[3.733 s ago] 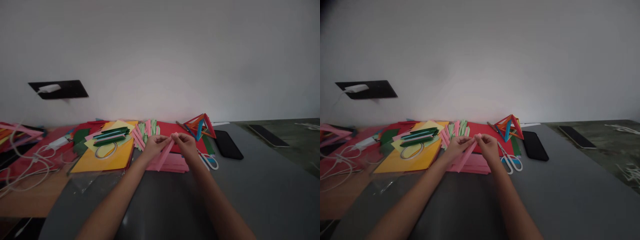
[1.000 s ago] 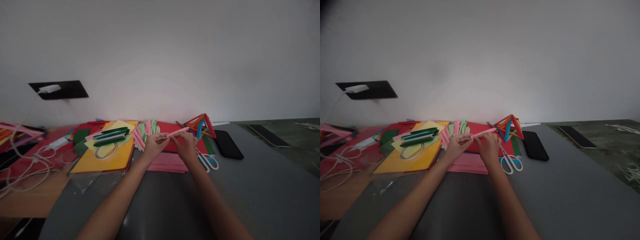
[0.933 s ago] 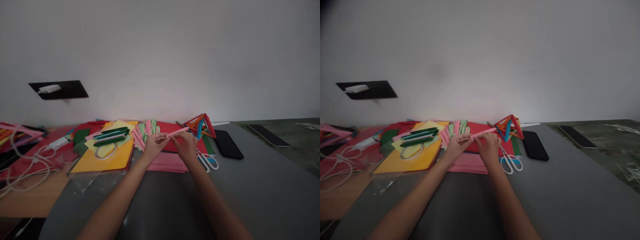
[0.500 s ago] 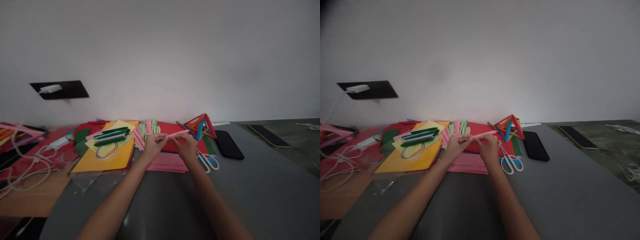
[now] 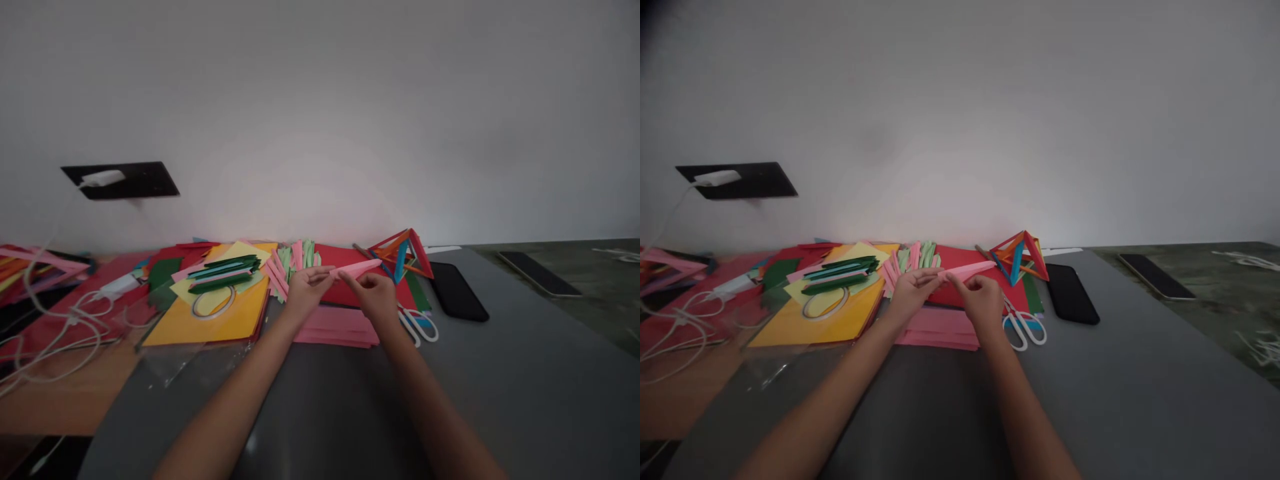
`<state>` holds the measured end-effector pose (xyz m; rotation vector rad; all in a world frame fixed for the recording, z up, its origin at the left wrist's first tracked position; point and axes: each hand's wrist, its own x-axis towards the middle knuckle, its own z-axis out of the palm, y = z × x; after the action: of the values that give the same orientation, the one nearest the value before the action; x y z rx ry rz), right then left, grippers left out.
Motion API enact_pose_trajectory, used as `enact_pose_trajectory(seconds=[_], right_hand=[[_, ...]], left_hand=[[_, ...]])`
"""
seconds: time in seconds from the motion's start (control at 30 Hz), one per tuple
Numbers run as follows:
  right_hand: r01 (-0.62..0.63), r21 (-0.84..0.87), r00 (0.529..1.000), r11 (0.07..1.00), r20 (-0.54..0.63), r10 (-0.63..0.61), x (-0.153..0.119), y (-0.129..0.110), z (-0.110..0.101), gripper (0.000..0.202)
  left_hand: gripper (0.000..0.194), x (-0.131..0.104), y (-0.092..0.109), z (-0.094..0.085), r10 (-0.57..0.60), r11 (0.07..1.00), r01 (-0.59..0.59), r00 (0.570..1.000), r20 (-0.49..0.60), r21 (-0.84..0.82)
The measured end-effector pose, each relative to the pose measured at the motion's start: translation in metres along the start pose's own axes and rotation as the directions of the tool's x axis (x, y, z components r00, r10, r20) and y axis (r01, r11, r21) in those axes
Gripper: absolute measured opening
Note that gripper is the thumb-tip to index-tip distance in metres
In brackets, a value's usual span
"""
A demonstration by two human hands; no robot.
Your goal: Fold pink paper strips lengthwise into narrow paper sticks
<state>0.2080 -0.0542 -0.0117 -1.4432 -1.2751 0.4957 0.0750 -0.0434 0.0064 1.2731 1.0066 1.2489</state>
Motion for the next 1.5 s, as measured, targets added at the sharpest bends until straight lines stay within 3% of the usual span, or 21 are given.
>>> enact_pose_trajectory(seconds=[0.1, 0.17, 0.37, 0.6, 0.73, 0.97, 1.03, 1.1, 1.2, 1.33, 1.43, 1.5], right_hand=[[-0.174, 0.235, 0.973, 0.956, 0.189, 0.131, 0.0, -0.004, 0.003, 0.04], [-0.253, 0.345, 0.956, 0.904, 0.232, 0.179, 0.0, -0.006, 0.007, 0.038], [-0.34, 0.452, 0.94, 0.825, 0.197, 0.28, -0.002, -0.006, 0.013, 0.035], [-0.338, 0.479, 0.939, 0.81, 0.225, 0.259, -0.002, -0.001, 0.014, 0.033], [-0.26, 0.438, 0.957, 0.86, 0.238, 0.168, 0.0, 0.001, 0.012, 0.035], [-0.092, 0.272, 0.975, 0.958, 0.222, 0.03, 0.001, -0.005, 0.004, 0.036], [-0.056, 0.236, 0.988, 0.97, 0.155, 0.02, 0.001, -0.007, 0.004, 0.035], [0.026, 0.188, 0.999, 0.982, 0.018, -0.03, 0.0, -0.008, 0.003, 0.032], [0.184, 0.057, 0.976, 0.981, -0.125, -0.176, -0.002, -0.01, 0.002, 0.023], [0.326, -0.137, 0.945, 0.935, 0.032, -0.325, -0.005, -0.012, 0.0, 0.025], [0.341, -0.19, 0.94, 0.921, 0.085, -0.331, -0.006, -0.011, 0.001, 0.024], [0.303, -0.139, 0.952, 0.943, 0.088, -0.293, -0.005, -0.008, 0.003, 0.022]], left_hand=[[0.025, 0.0, 0.002, 0.001, -0.003, 1.0, 0.003, 0.999, -0.046, -0.004], [0.024, 0.0, 0.002, 0.001, 0.006, 1.0, -0.005, 0.998, -0.059, 0.014], [0.027, 0.001, 0.0, 0.0, 0.033, 0.999, -0.031, 0.998, -0.056, 0.045], [0.026, 0.001, -0.002, 0.0, 0.053, 0.997, -0.049, 0.995, -0.086, 0.055], [0.028, 0.003, -0.003, -0.002, 0.032, 0.998, -0.024, 0.992, -0.125, 0.063], [0.034, 0.004, -0.004, -0.005, -0.003, 0.997, 0.011, 0.995, -0.101, 0.07], [0.033, 0.004, -0.004, -0.005, -0.016, 0.997, 0.026, 0.992, -0.125, 0.074], [0.032, 0.004, -0.004, -0.005, -0.026, 0.996, 0.036, 0.991, -0.135, 0.075], [0.032, 0.004, -0.004, -0.004, -0.031, 0.998, 0.037, 0.993, -0.112, 0.05], [0.029, 0.003, -0.003, -0.004, -0.031, 0.999, 0.033, 0.992, -0.121, 0.017], [0.028, 0.003, -0.003, -0.004, -0.024, 0.999, 0.029, 0.991, -0.134, 0.032], [0.027, 0.003, -0.003, -0.005, -0.011, 0.998, 0.019, 0.991, -0.133, 0.06]])
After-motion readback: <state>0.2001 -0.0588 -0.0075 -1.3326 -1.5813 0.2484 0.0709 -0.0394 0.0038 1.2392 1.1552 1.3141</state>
